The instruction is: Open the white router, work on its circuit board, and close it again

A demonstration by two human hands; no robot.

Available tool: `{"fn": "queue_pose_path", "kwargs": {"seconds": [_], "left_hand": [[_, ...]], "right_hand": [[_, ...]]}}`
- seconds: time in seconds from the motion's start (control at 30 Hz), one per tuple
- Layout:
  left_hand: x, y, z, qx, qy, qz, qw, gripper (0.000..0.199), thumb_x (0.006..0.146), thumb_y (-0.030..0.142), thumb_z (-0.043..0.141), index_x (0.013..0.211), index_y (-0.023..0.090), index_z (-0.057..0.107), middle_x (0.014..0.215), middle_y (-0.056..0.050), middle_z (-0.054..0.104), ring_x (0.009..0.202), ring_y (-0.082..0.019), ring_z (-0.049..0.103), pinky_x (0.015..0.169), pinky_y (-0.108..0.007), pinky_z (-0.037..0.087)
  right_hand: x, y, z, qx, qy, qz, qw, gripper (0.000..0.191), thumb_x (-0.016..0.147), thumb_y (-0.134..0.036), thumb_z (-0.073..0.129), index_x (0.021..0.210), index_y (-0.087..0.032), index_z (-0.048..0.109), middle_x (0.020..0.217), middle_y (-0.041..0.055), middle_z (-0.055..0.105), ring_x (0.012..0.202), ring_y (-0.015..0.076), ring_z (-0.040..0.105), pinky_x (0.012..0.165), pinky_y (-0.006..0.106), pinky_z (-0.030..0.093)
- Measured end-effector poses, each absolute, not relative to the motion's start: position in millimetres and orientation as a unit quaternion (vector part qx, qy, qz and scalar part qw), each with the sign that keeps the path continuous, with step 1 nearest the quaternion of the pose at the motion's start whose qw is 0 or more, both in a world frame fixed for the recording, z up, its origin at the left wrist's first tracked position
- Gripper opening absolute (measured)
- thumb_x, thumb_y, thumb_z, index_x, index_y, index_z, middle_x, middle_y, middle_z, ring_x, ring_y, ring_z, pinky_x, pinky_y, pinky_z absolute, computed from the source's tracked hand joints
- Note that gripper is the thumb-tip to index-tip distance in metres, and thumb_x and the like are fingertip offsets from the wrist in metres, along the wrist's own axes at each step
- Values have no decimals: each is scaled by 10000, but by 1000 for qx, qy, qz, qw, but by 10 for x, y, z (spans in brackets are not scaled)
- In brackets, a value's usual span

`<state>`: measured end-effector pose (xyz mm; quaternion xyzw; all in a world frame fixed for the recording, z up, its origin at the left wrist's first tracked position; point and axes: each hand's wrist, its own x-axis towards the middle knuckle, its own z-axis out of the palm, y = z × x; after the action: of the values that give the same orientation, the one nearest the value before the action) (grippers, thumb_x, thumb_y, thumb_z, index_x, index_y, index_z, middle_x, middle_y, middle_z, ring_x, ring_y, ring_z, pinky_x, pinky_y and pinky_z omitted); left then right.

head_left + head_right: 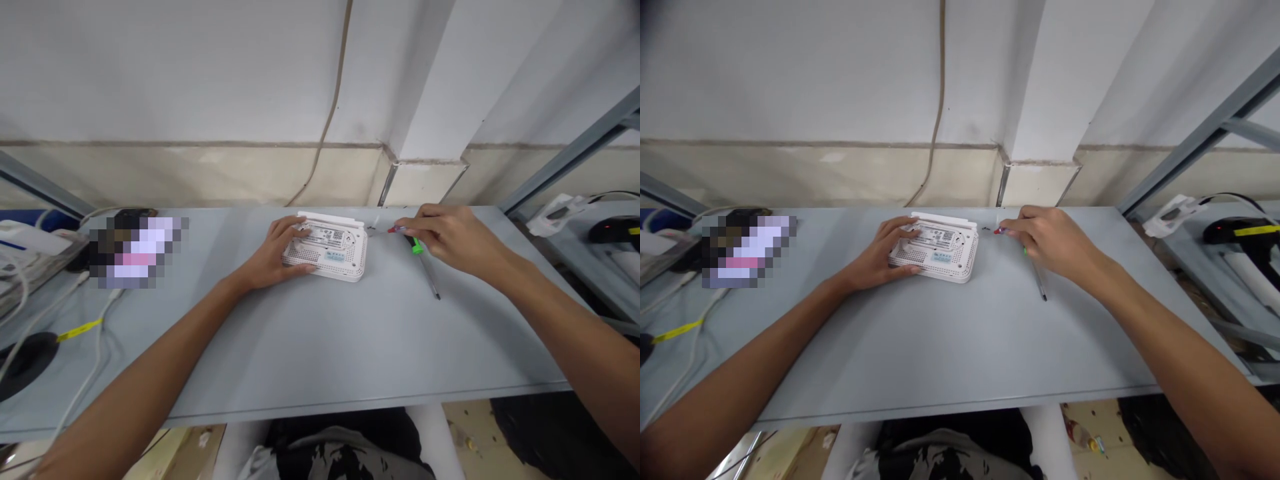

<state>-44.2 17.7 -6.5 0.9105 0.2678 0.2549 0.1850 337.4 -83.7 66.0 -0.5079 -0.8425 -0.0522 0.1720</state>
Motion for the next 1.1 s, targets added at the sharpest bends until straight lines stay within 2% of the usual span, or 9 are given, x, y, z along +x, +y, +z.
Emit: {"fn": "queue_pose_path", "kwargs": {"seconds": [0.17, 0.3, 0.4, 0.53, 0.63, 0.7, 0.97, 1.1], "left_hand": [[-447, 189, -76, 910, 270, 257, 182, 686, 882, 647, 779, 1433, 309, 551, 1633, -140, 434, 1559, -381, 332, 1289, -658, 323], [-450, 191, -83, 910, 262, 262, 184, 682, 881, 620, 794, 1442, 317, 550, 1639, -135, 428, 1564, -377, 331, 1291, -651, 327], [-448, 185, -78, 911, 265, 260, 181, 683, 888, 626, 784, 1445, 313, 543, 1640, -137, 429, 1573, -372, 320, 1293, -641, 327], [-446, 184, -74, 909, 268, 260, 182, 654, 896, 631, 772, 1424, 307, 565, 1635, -134, 446, 1563, -372, 342, 1291, -641, 330], [-450, 197, -85, 906, 279, 260, 182, 679, 883, 645, 777, 1436, 306, 574, 1639, -132, 449, 1547, -383, 359, 1279, -654, 342], [-454, 207, -94, 906, 282, 259, 182, 696, 883, 650, 773, 1451, 304, 569, 1647, -132, 442, 1543, -384, 357, 1275, -654, 347], [-463, 209, -71, 907, 277, 259, 184, 701, 879, 639, 784, 1447, 291, 564, 1624, -138, 458, 1518, -379, 375, 1258, -648, 376], [-455, 198, -64, 906, 282, 255, 185, 705, 876, 659, 776, 1439, 292, 565, 1634, -138, 447, 1541, -384, 354, 1269, -652, 359]], "right_hand": [[3378, -826, 659, -512, -842, -25, 168, 361, 1051, -208, 508, 1254, -246, 804, 912, 64, 735, 710, 168, 658, 694, 330, 495], [3361, -814, 638, -506, -847, -37, 159, 368, 1045, -200, 506, 1265, -235, 798, 887, 59, 712, 664, 152, 626, 660, 313, 488], [3329, -802, 683, -494, -856, -54, 140, 397, 999, -117, 505, 1241, -221, 803, 899, 64, 703, 677, 149, 624, 653, 300, 475], [3173, -795, 810, -501, -857, -103, 62, 553, 856, 54, 474, 1223, -196, 803, 905, 81, 694, 686, 154, 578, 590, 279, 364], [3029, -795, 901, -507, -849, -147, -1, 633, 779, 115, 445, 1194, -197, 808, 883, 92, 676, 729, 171, 549, 570, 287, 244], [2971, -784, 956, -514, -843, -156, -21, 635, 763, 122, 441, 1171, -197, 810, 869, 92, 667, 742, 178, 535, 573, 296, 210], [2874, -679, 1154, -515, -846, -107, -87, 625, 757, 104, 474, 1168, -220, 817, 861, 67, 694, 697, 166, 542, 587, 312, 234], [2928, -724, 1077, -505, -855, -99, -61, 654, 758, 97, 467, 1210, -231, 808, 843, 54, 702, 694, 166, 577, 581, 312, 256]]}}
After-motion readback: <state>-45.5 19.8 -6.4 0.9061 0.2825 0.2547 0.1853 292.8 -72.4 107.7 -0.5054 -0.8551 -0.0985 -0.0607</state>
